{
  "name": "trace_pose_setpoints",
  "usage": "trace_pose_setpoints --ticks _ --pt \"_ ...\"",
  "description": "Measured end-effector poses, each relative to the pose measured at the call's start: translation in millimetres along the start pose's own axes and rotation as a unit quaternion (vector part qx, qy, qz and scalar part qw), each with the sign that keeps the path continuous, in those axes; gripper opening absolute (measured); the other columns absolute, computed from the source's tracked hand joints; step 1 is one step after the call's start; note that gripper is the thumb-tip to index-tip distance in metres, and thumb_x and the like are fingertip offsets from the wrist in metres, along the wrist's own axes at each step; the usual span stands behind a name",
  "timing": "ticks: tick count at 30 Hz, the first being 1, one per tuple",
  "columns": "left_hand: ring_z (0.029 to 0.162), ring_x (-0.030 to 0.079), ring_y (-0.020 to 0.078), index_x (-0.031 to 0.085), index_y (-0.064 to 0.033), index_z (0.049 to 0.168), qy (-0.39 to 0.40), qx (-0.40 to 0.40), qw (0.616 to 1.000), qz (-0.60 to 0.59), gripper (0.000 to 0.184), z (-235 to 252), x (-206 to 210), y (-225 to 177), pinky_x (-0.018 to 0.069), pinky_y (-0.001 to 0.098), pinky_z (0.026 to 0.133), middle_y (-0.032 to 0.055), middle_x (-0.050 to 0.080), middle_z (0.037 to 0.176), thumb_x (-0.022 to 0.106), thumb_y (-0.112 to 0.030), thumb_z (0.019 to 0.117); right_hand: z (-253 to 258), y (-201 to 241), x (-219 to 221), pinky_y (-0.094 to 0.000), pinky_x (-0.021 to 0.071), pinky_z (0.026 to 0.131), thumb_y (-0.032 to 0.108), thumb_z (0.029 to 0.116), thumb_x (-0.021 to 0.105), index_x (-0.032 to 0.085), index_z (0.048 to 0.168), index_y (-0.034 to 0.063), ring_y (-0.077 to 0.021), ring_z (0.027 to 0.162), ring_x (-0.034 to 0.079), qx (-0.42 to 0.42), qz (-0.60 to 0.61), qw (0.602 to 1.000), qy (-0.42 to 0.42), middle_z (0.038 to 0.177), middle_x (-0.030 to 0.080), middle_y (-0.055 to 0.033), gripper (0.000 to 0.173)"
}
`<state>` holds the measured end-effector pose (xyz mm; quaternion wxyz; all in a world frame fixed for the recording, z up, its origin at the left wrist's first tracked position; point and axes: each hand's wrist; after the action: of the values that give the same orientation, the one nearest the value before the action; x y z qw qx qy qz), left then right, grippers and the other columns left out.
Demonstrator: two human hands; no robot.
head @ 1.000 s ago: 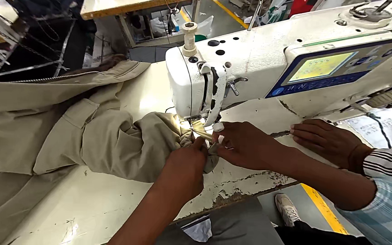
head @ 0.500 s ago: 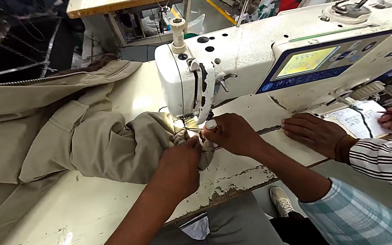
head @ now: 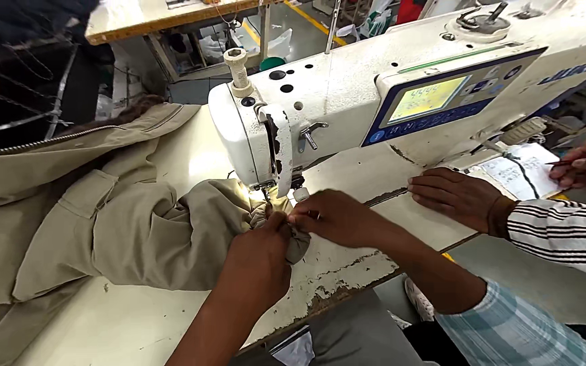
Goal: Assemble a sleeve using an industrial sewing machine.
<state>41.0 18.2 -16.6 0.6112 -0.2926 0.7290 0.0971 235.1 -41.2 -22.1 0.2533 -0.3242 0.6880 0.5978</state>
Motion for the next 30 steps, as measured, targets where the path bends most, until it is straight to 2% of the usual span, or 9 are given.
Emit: trace_pose_setpoints --ticks 4,10,12,15,18,20,22,25,30 --pt "0.094 0.072 0.0258 0.072 -0.0138 0.124 -0.007 -0.003 1.0 -0.003 0.047 0.3 0.6 2.2 0.06 0.0483 0.072 0.0007 0.059 0.146 0.08 -0.023 0.0783 26.4 -12.3 -7.6 -0.0481 0.0529 0.074 0.024 0.0991 0.066 0.074 0.102 0.0053 -0.0237 0.081 0.066 0.022 0.052 0.991 -0.122 0.089 0.07 -0.0095 0.021" --pt "0.102 0.073 0.0257 0.074 -0.0132 0.123 -0.031 0.01 0.999 -0.002 0.049 -0.9 5.0 5.4 0.0601 0.0478 0.075 0.0017 0.062 0.144 0.082 -0.022 0.076 54.0 -11.2 27.3 -0.0536 0.0482 0.063 0.017 0.0812 0.075 0.073 0.085 0.0036 -0.032 0.078 0.068 0.036 0.015 0.954 -0.297 0.079 0.068 -0.0136 0.014" --pt "0.101 0.073 0.0256 0.074 -0.0132 0.122 -0.026 0.009 1.0 0.001 0.048 0.0 3.6 4.8 0.0599 0.0476 0.075 0.0015 0.061 0.145 0.082 -0.023 0.0762 55.3 -8.8 30.3 -0.0531 0.0483 0.061 0.019 0.08 0.074 0.071 0.082 0.0045 -0.032 0.077 0.068 0.051 -0.002 0.949 -0.313 0.078 0.068 -0.0134 0.015" --pt "0.091 0.072 0.0252 0.073 -0.0151 0.123 -0.019 -0.01 1.0 0.002 0.048 -0.4 3.1 1.5 0.0604 0.0467 0.071 0.0041 0.057 0.148 0.082 -0.025 0.077 49.9 -11.7 24.5 -0.052 0.0501 0.066 0.021 0.0865 0.073 0.07 0.085 0.0051 -0.029 0.078 0.067 0.053 0.023 0.961 -0.27 0.079 0.067 -0.0117 0.017" --pt "0.079 0.07 0.0231 0.074 -0.0178 0.119 -0.044 -0.032 0.998 -0.016 0.045 -3.9 7.7 4.5 0.0609 0.0441 0.065 0.0089 0.058 0.135 0.082 -0.027 0.0756 28.7 -2.8 17.2 -0.0421 0.0528 0.065 0.024 0.091 0.074 0.072 0.092 0.0092 -0.0174 0.07 0.064 0.027 0.054 0.975 -0.212 0.077 0.067 -0.0032 0.015" --pt "0.085 0.071 0.0244 0.074 -0.0179 0.117 -0.024 -0.045 0.998 -0.033 0.041 -5.6 6.2 3.6 0.0606 0.0455 0.07 0.0096 0.059 0.135 0.082 -0.028 0.0783 11.4 9.0 15.6 -0.0346 0.0565 0.066 0.035 0.0961 0.072 0.073 0.098 0.0148 -0.0095 0.071 0.067 0.036 0.04 0.99 -0.13 0.08 0.07 0.0034 0.02" --pt "0.091 0.071 0.0253 0.074 -0.0166 0.117 -0.006 -0.046 0.998 -0.04 0.039 -4.9 4.7 2.0 0.0604 0.0471 0.074 0.0085 0.061 0.134 0.081 -0.027 0.0803 3.1 15.7 13.3 -0.0331 0.0579 0.07 0.033 0.0975 0.071 0.074 0.103 0.0134 -0.0086 0.074 0.069 0.034 0.014 0.996 -0.082 0.083 0.072 0.0026 0.021" --pt "0.095 0.07 0.0259 0.072 -0.0154 0.122 -0.003 -0.041 0.998 -0.039 0.044 -4.2 3.4 2.5 0.0595 0.0475 0.077 0.0071 0.064 0.131 0.08 -0.026 0.0805 6.7 15.4 3.7 -0.0326 0.0585 0.074 0.023 0.0952 0.074 0.074 0.107 0.012 -0.0085 0.076 0.069 0.039 0.032 0.997 -0.053 0.086 0.073 0.0023 0.017" --pt "0.091 0.07 0.0246 0.071 -0.0162 0.126 -0.023 -0.018 0.999 -0.033 0.047 -3.4 8.2 3.6 0.0598 0.0471 0.073 0.0061 0.065 0.123 0.079 -0.024 0.0801 13.1 1.2 -7.3 -0.0295 0.0573 0.067 0.019 0.0878 0.076 0.068 0.104 0.0158 -0.0054 0.071 0.067 0.058 0.121 0.988 -0.071 0.082 0.071 0.0075 0.018"
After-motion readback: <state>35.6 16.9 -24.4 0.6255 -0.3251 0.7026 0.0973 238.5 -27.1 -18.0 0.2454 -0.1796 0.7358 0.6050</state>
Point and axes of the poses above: each hand's wrist, its own z-axis towards the middle knuckle, its own x-axis out of the palm, y = z × x
